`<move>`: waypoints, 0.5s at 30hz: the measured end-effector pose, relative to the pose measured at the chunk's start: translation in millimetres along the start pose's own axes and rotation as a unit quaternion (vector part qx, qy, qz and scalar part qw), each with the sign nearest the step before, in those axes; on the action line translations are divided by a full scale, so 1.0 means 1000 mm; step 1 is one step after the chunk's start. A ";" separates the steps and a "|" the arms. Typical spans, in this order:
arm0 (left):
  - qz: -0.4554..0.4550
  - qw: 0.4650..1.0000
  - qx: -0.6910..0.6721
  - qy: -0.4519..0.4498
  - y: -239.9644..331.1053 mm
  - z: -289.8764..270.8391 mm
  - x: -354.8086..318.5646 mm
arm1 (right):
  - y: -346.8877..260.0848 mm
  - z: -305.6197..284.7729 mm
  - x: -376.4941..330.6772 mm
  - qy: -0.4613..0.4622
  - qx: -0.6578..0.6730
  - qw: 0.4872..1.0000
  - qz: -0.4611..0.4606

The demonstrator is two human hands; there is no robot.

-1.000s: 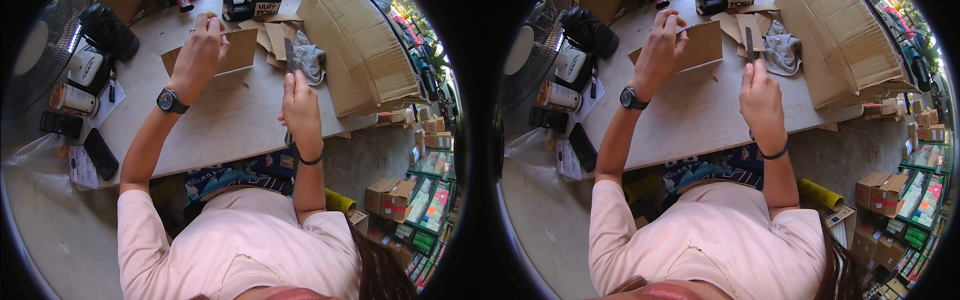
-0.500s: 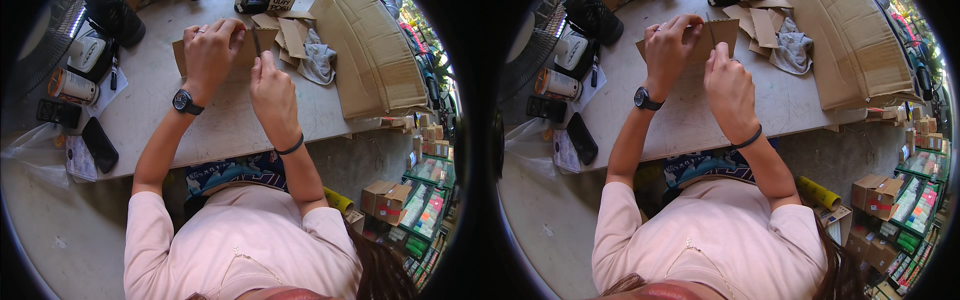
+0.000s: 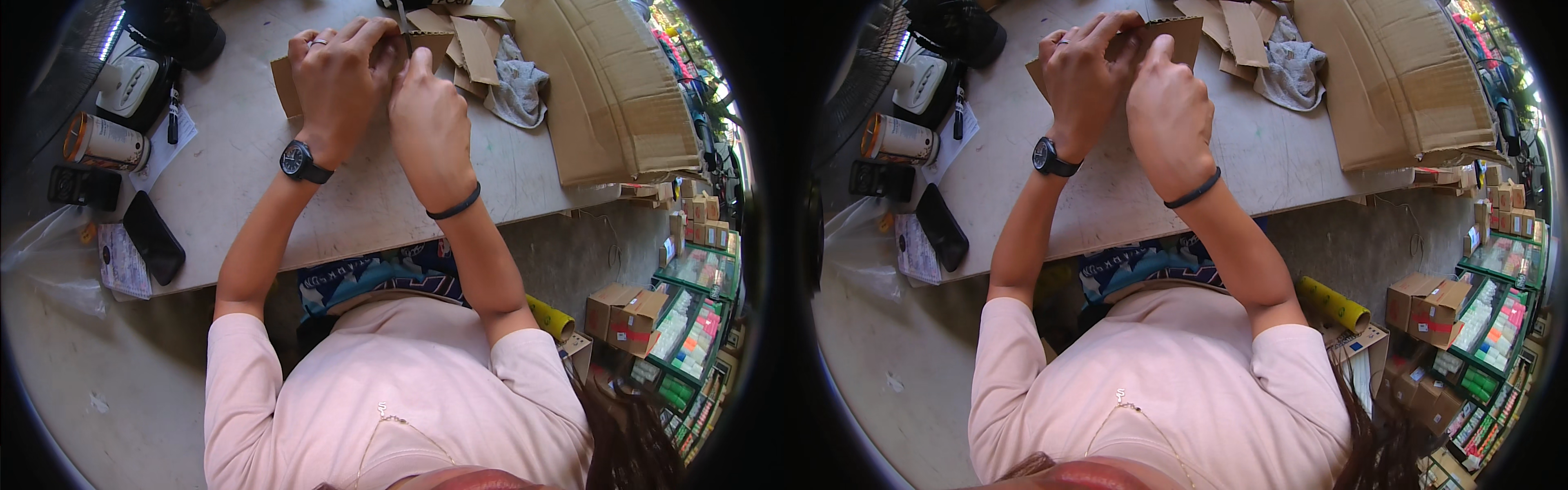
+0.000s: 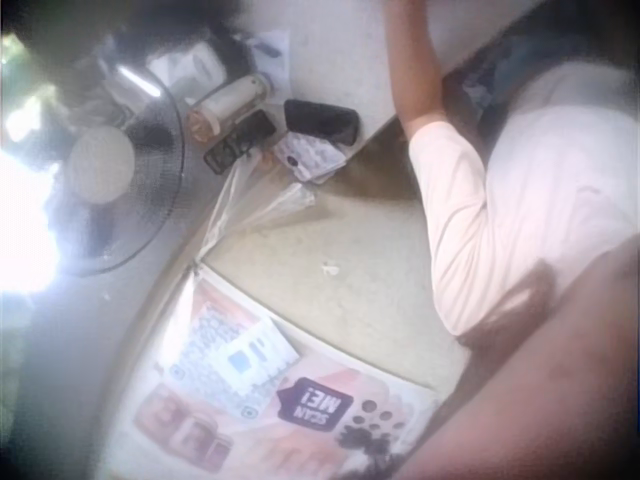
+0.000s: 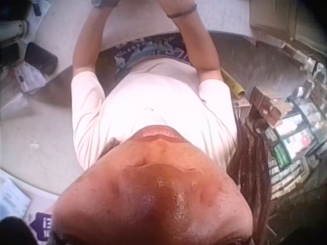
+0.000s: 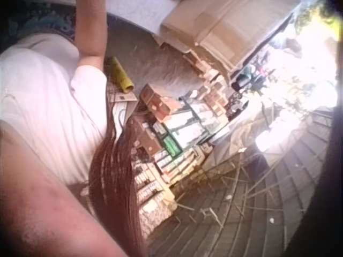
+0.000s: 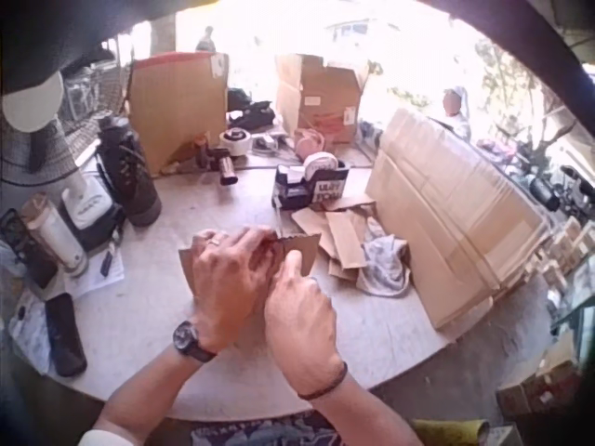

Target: The person cuts a piece of cardboard with a utility knife and folds it into a divider. Then the person places the divider into a box containing multiple round jars to separate them. The person repeats the process with another divider.

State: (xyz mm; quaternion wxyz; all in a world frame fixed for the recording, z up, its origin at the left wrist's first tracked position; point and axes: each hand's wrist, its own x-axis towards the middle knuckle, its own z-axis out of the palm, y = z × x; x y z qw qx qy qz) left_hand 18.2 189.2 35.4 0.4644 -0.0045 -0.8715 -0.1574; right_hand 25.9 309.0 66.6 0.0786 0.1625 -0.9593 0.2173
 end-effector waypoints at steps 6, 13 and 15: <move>-0.011 1.000 0.021 -0.014 0.005 -0.004 0.002 | 0.006 -0.009 -0.003 -0.033 0.000 0.999 -0.011; -0.013 0.999 -0.018 -0.032 0.004 -0.007 0.001 | 0.009 -0.014 -0.010 -0.055 0.022 0.998 -0.016; -0.007 0.999 -0.010 -0.032 0.005 -0.009 0.001 | 0.018 -0.004 0.001 -0.040 0.041 0.997 -0.048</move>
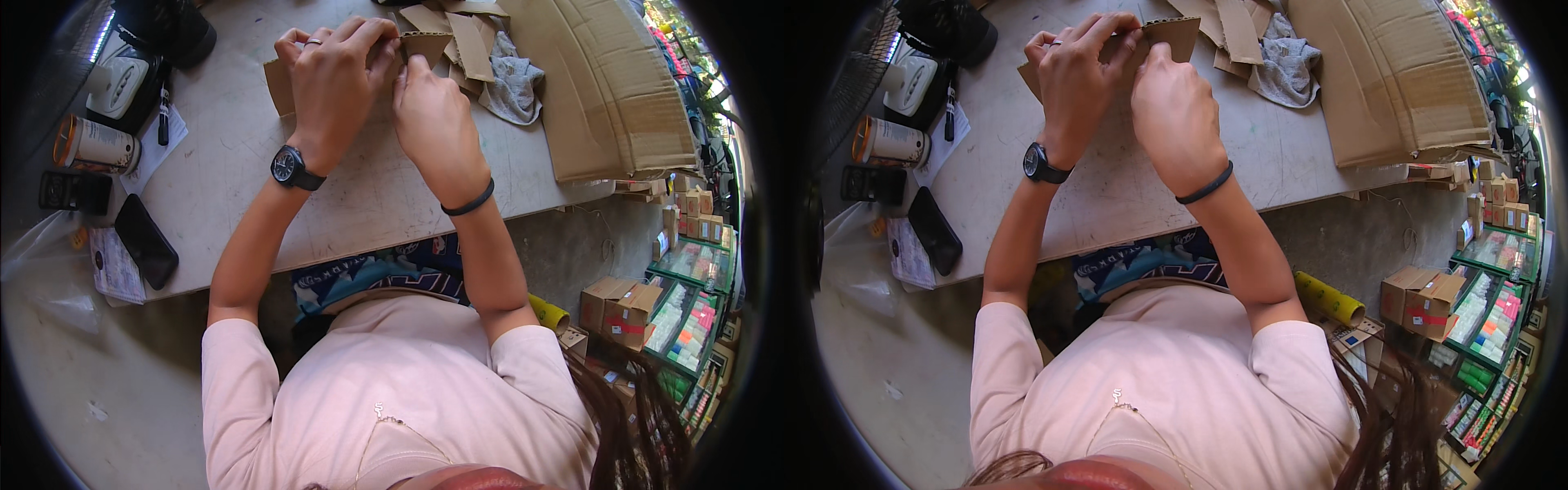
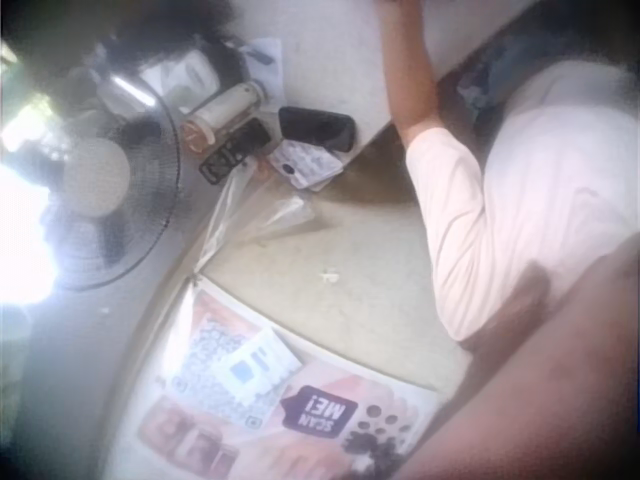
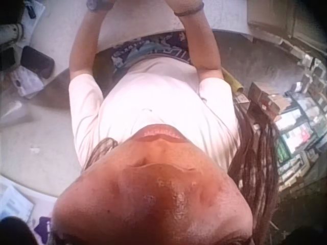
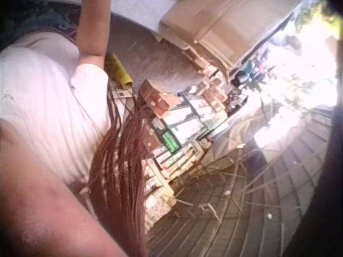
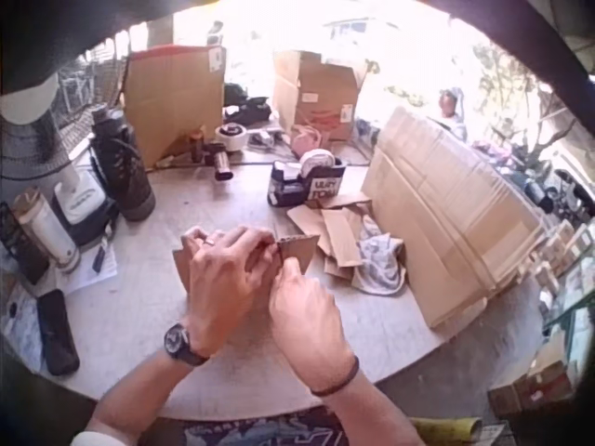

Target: The person cuts a piece of cardboard with a utility knife and folds it into a divider. Then the person places the divider into a box containing multiple round jars to separate them. The person repeats the process with another divider.

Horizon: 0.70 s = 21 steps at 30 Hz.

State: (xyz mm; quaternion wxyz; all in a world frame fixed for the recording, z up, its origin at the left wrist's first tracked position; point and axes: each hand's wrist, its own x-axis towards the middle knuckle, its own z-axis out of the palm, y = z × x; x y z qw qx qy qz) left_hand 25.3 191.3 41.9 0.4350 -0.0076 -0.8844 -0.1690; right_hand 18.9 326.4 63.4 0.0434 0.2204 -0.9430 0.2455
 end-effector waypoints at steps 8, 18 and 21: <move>-0.047 0.997 0.003 -0.065 0.017 -0.019 0.008 | 0.004 0.005 -0.018 -0.036 -0.009 0.999 0.032; -0.030 0.998 -0.025 -0.042 0.015 -0.014 0.001 | 0.030 0.057 0.000 -0.038 -0.050 0.998 -0.025; -0.012 0.999 -0.010 -0.041 0.018 -0.012 0.004 | 0.028 0.062 -0.007 -0.058 -0.074 0.995 0.013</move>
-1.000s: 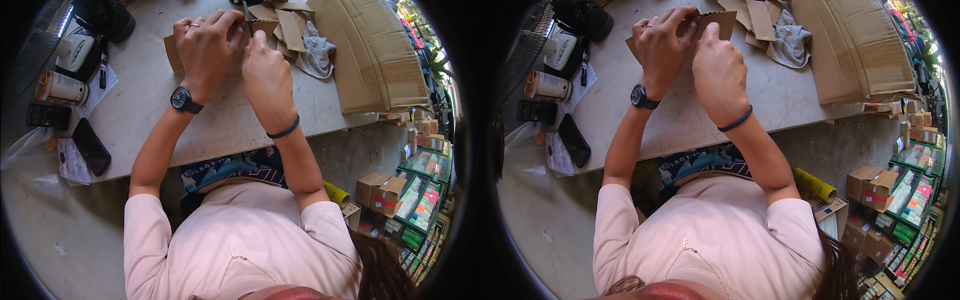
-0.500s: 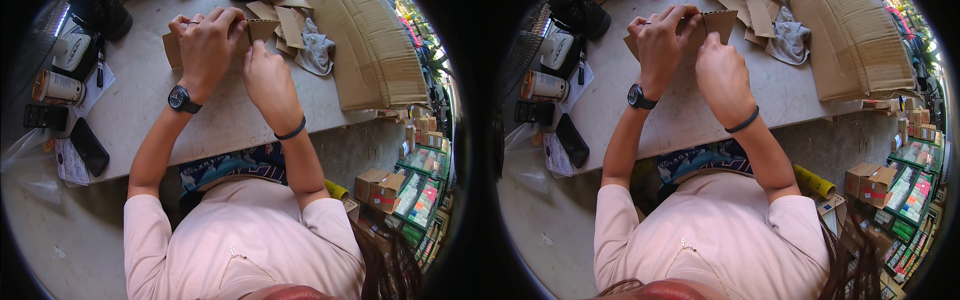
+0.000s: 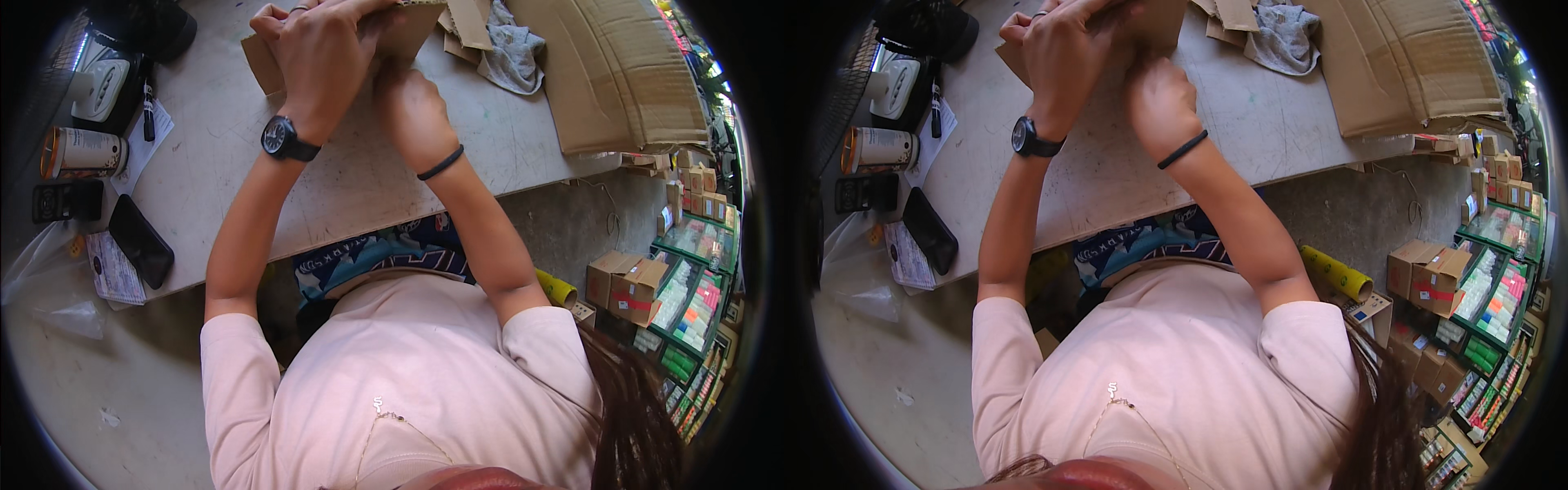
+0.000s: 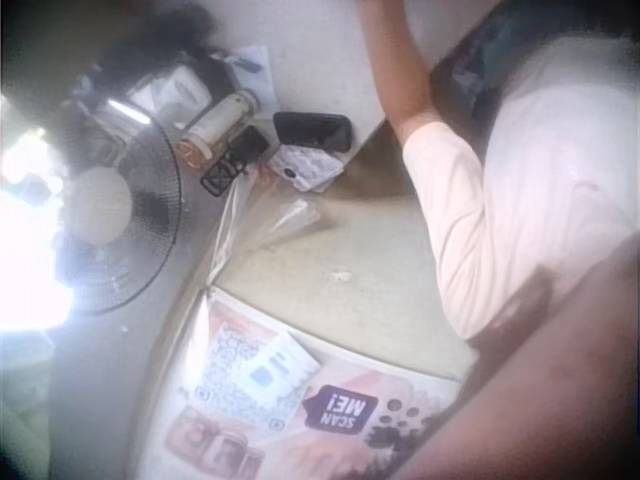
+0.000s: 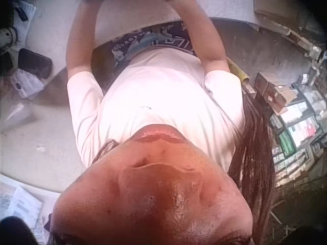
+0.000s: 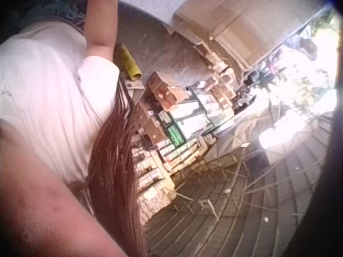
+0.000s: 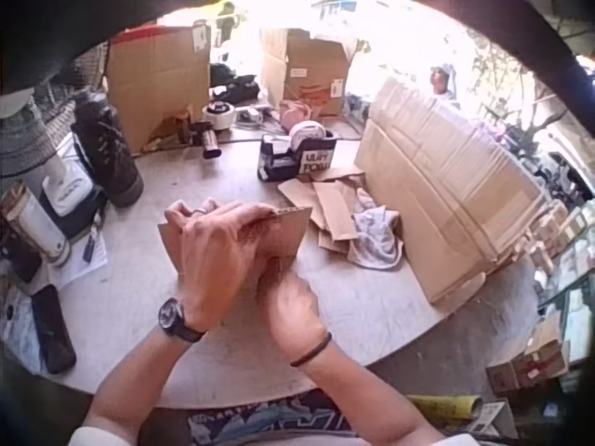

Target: The person cuts a piece of cardboard with a utility knife and folds it into a divider. Then the person places the divider into a box containing multiple round jars to separate them. The person repeats the process with another divider.

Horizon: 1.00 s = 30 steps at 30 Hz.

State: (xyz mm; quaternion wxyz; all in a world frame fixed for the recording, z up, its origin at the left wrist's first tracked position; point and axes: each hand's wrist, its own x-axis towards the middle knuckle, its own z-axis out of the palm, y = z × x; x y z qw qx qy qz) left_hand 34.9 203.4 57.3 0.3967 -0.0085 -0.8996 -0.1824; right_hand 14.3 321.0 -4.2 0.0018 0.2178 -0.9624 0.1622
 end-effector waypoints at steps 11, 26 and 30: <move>-0.008 0.993 -0.030 0.115 0.003 0.015 0.001 | 0.005 0.006 -0.007 -0.006 0.073 0.997 0.024; 0.207 0.927 -0.035 0.310 0.057 -0.025 0.123 | 0.001 -0.058 0.028 0.096 0.208 0.973 -0.020; 0.150 0.972 -0.079 0.160 0.036 0.027 0.138 | 0.035 -0.071 -0.025 0.004 0.194 0.980 0.035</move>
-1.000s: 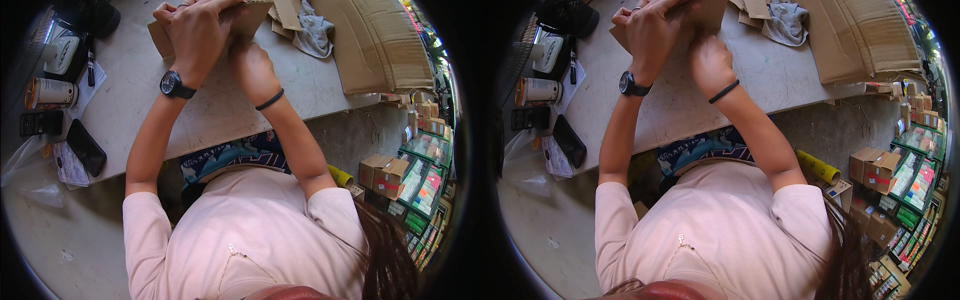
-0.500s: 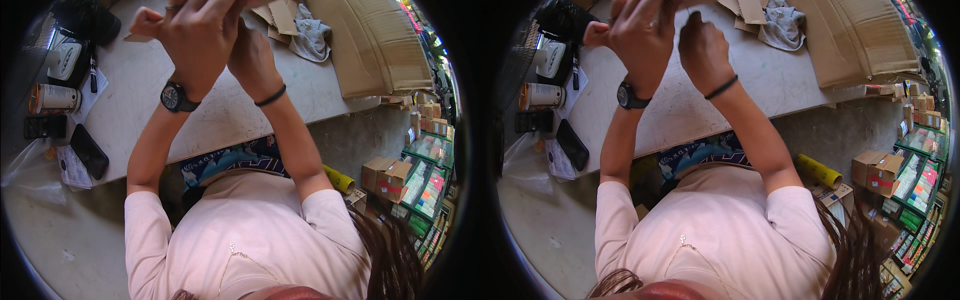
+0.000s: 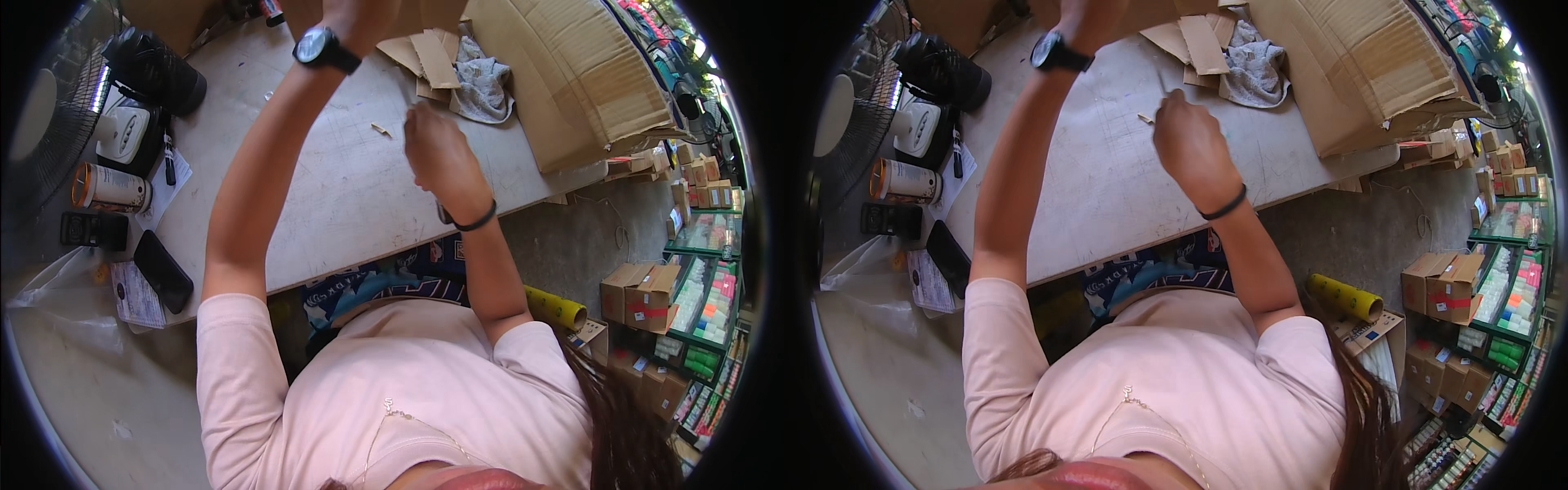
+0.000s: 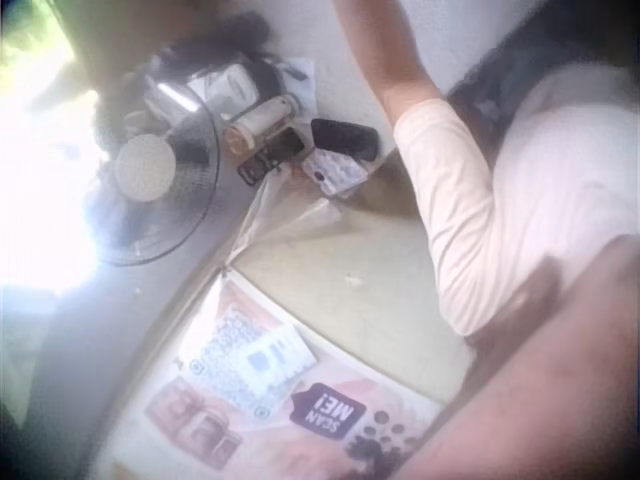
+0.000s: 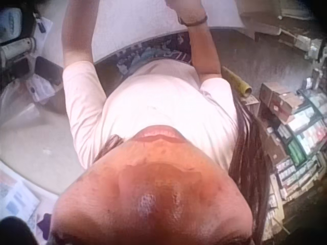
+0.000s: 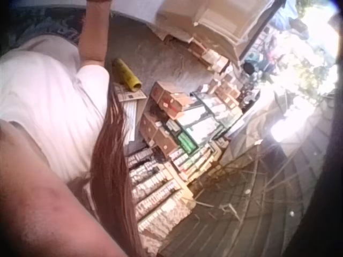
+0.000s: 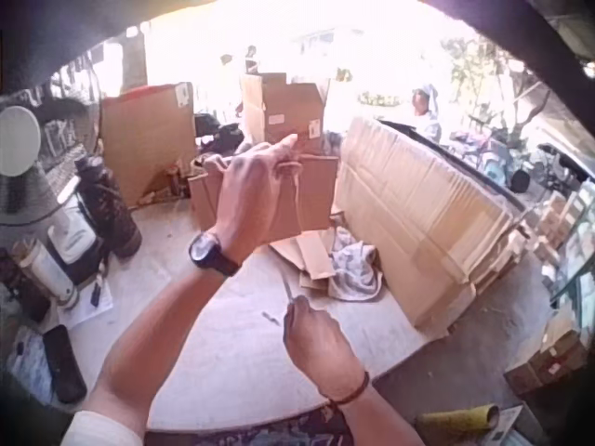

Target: The person cuts a piece of cardboard with a utility knife and folds it into a divider. Then the person places the divider into a box containing multiple round jars to separate them. The person repeats the process with another divider.

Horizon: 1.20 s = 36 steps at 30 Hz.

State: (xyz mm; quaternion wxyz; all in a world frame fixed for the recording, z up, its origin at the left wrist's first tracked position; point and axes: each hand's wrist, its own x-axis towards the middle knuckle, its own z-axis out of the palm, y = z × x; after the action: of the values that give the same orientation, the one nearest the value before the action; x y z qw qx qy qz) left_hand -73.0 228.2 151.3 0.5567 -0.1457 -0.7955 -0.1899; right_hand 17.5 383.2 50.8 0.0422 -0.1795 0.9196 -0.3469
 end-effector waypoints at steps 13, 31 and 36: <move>-0.214 0.904 -0.096 -0.356 -0.040 -0.059 -0.111 | 0.002 -0.030 -0.029 0.033 0.031 0.996 0.074; -0.215 0.946 -0.077 -0.229 0.018 -0.121 -0.119 | -0.044 0.017 -0.042 0.034 -0.021 0.996 -0.079; -0.189 0.964 -0.063 -0.175 0.015 -0.111 -0.133 | -0.041 0.019 -0.046 0.035 -0.041 0.995 -0.089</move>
State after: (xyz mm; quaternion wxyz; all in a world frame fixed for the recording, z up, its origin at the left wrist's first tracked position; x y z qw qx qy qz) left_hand 70.8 187.2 62.7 0.3521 -0.0586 -0.8802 -0.3127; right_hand 76.4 358.9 61.1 -0.0286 -0.2497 0.9144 -0.3175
